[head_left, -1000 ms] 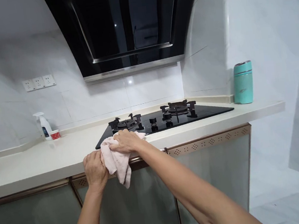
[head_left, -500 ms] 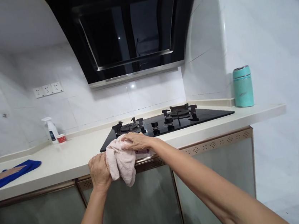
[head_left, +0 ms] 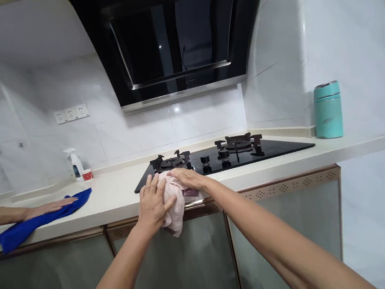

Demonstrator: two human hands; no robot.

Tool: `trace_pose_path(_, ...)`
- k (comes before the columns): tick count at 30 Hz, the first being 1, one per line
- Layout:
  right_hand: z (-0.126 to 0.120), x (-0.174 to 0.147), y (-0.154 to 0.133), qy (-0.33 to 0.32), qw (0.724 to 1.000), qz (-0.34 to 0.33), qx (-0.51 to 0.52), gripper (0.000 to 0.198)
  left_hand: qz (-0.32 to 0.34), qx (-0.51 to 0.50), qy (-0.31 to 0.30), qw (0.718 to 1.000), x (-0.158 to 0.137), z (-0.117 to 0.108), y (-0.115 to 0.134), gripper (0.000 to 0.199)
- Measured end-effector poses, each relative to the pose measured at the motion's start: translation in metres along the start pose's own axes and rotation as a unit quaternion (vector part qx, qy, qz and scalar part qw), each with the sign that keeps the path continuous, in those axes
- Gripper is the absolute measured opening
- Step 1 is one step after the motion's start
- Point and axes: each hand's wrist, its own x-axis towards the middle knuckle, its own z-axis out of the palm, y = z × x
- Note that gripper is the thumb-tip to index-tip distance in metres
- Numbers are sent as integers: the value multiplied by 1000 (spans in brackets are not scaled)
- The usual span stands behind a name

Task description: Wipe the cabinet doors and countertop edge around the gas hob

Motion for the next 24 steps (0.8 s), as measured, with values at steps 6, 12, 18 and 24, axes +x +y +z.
trace_pose_path(6,-32,-51,48,32,988,88,-123,52,90,40,-53,994,28,-12,26,59)
trace_pose_path(12,-40,-63,90,-36,976,171,-130,57,74,-58,-132,987,50,11,58,70)
trace_pose_path(18,-46,-46,101,-83,976,164,-115,56,70,-45,-88,993,53,19,89,63)
trace_pose_path(24,-37,-47,102,-53,967,212,-132,65,81,-21,-76,994,39,21,76,62)
